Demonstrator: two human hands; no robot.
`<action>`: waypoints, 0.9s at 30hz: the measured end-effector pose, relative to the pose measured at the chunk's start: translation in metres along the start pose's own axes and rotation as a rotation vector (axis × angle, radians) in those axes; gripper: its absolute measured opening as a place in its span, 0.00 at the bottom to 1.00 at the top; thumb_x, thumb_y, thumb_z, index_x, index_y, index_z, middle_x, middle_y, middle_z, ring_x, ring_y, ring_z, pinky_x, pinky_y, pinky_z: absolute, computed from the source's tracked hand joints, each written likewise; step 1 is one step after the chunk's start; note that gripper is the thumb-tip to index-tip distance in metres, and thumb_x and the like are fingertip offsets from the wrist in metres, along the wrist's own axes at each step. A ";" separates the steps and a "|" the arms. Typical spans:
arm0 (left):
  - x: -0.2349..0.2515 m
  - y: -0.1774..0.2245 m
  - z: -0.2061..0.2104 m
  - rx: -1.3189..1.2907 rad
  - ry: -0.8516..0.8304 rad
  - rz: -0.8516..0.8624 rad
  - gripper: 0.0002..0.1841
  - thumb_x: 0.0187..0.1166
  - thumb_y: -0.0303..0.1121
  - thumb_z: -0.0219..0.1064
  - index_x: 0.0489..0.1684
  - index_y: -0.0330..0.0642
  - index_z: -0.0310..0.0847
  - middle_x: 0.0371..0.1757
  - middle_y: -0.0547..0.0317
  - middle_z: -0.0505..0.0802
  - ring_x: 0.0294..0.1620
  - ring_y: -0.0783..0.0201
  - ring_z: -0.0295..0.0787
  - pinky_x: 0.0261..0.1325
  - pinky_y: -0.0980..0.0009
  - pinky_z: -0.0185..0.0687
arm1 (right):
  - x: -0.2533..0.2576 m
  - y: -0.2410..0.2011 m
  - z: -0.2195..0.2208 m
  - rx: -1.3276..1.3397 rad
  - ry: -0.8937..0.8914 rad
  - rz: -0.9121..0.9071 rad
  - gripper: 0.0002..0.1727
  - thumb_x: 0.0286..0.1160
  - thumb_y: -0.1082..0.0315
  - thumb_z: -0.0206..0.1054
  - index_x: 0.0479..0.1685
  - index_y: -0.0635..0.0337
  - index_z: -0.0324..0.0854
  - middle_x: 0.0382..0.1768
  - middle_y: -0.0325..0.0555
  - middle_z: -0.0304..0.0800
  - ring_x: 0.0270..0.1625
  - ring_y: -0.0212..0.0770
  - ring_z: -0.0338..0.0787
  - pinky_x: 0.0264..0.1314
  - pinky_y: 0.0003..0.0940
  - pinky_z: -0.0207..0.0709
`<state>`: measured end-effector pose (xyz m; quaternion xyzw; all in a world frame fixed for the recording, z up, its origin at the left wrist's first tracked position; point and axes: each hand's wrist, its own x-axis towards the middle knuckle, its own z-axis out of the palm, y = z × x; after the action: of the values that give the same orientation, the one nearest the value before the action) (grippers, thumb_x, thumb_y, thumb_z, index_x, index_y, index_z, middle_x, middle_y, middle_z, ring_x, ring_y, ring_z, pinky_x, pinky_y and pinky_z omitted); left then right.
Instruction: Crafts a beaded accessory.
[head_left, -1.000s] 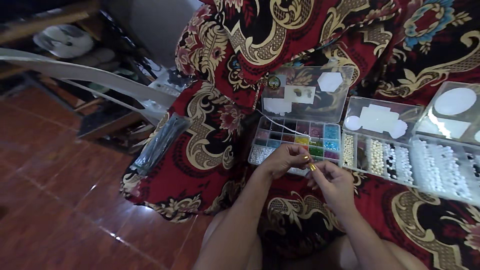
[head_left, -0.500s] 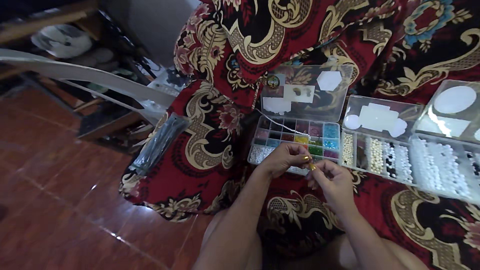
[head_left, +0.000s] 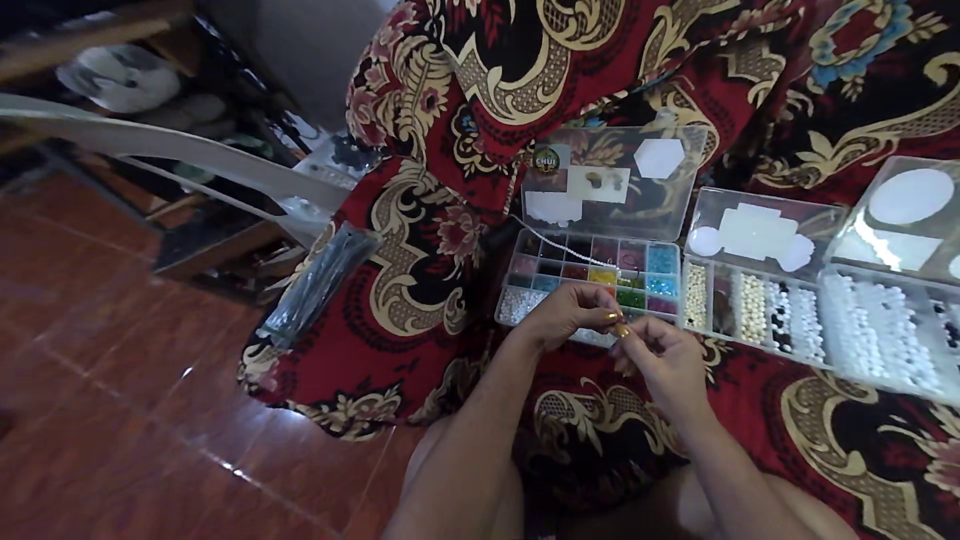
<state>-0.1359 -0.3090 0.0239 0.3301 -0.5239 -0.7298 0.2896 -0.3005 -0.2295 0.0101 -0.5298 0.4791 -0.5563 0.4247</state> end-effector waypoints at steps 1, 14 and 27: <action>0.000 0.000 -0.001 0.003 -0.004 0.001 0.10 0.77 0.18 0.62 0.33 0.44 0.85 0.34 0.71 0.93 0.38 0.75 0.90 0.50 0.74 0.88 | 0.000 0.000 0.000 0.000 -0.004 0.001 0.08 0.73 0.70 0.66 0.29 0.59 0.88 0.21 0.31 0.91 0.19 0.22 0.87 0.22 0.18 0.83; -0.004 0.006 -0.007 0.122 0.000 0.020 0.09 0.73 0.16 0.66 0.31 0.42 0.86 0.34 0.72 0.93 0.38 0.77 0.90 0.50 0.75 0.87 | 0.005 -0.003 -0.003 0.125 -0.101 0.184 0.09 0.78 0.73 0.64 0.33 0.62 0.89 0.23 0.36 0.94 0.20 0.28 0.90 0.25 0.22 0.87; -0.009 0.007 0.007 0.048 0.071 0.064 0.09 0.74 0.17 0.67 0.45 0.36 0.90 0.45 0.66 0.94 0.46 0.74 0.90 0.56 0.73 0.87 | 0.008 0.001 -0.003 0.398 0.030 0.186 0.11 0.80 0.77 0.61 0.35 0.64 0.89 0.24 0.38 0.93 0.20 0.26 0.87 0.24 0.19 0.83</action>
<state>-0.1354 -0.3006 0.0336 0.3459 -0.5409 -0.6953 0.3231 -0.3037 -0.2376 0.0110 -0.3806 0.4130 -0.6060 0.5633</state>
